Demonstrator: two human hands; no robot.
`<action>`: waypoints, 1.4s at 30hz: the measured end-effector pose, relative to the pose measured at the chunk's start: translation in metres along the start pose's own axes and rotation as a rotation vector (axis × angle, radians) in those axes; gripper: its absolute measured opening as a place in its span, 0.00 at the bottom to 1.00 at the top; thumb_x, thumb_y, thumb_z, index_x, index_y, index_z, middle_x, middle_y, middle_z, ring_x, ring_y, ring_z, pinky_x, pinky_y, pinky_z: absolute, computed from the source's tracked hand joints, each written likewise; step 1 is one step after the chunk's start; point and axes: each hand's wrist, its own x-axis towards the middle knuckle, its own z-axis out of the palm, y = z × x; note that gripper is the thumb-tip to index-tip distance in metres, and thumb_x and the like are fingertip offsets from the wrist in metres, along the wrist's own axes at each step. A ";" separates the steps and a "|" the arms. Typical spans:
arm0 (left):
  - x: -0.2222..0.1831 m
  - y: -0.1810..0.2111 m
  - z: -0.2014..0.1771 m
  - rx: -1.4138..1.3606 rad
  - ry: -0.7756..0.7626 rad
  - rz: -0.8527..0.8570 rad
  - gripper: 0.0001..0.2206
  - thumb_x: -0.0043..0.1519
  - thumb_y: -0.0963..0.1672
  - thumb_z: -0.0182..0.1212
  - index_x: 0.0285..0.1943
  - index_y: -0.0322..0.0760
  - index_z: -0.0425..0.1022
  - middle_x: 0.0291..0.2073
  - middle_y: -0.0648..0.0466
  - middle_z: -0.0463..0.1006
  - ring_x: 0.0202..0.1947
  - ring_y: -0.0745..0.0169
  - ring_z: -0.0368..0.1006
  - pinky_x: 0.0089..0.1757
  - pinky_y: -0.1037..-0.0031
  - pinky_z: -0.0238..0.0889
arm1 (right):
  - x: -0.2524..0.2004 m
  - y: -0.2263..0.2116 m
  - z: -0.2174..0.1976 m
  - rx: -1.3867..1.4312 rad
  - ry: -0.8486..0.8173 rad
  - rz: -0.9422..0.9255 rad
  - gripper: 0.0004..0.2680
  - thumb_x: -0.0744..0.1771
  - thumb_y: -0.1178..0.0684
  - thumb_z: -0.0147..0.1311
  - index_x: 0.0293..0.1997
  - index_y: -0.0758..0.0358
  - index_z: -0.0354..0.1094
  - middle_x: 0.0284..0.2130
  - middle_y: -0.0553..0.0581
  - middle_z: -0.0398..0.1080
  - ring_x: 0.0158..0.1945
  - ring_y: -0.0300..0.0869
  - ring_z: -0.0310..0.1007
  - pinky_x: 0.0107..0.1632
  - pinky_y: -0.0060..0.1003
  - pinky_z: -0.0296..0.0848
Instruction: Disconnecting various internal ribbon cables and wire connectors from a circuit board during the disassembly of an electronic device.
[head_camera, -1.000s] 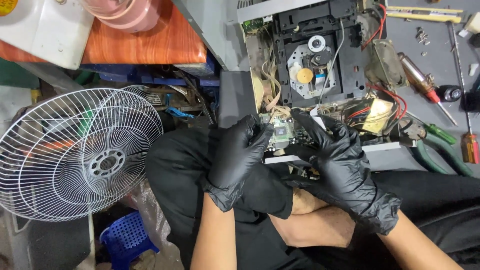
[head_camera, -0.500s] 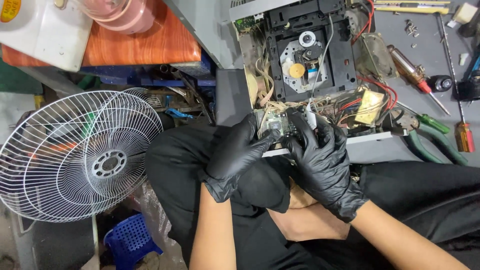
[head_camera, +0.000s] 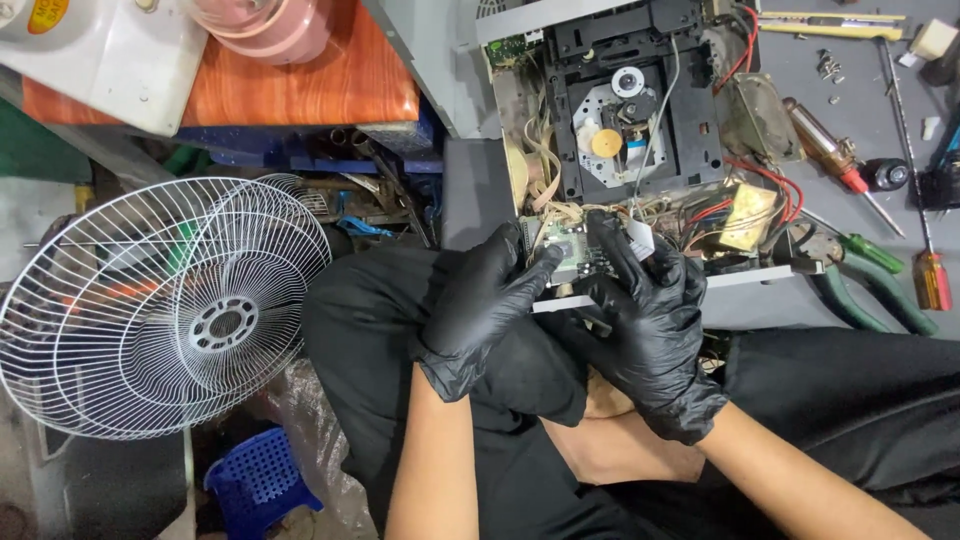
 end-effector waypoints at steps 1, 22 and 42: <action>0.001 -0.002 -0.001 -0.001 -0.002 0.000 0.11 0.65 0.42 0.59 0.54 0.31 0.72 0.34 0.58 0.73 0.31 0.72 0.63 0.36 0.79 0.62 | -0.001 0.001 0.002 -0.002 -0.001 0.002 0.12 0.60 0.33 0.61 0.38 0.41 0.73 0.70 0.43 0.62 0.64 0.53 0.61 0.62 0.50 0.57; 0.010 -0.005 0.004 0.471 0.006 -0.238 0.14 0.60 0.53 0.61 0.36 0.41 0.71 0.24 0.45 0.79 0.39 0.42 0.81 0.36 0.60 0.76 | -0.037 0.007 0.005 0.025 0.114 -0.055 0.09 0.60 0.46 0.68 0.33 0.56 0.73 0.46 0.57 0.70 0.50 0.55 0.64 0.50 0.50 0.63; 0.005 0.026 0.010 0.285 0.164 -0.150 0.13 0.58 0.51 0.68 0.33 0.39 0.74 0.19 0.46 0.80 0.29 0.49 0.83 0.37 0.69 0.72 | -0.040 0.011 0.040 0.054 0.042 -0.025 0.16 0.57 0.29 0.63 0.29 0.48 0.81 0.17 0.55 0.74 0.27 0.60 0.73 0.37 0.56 0.75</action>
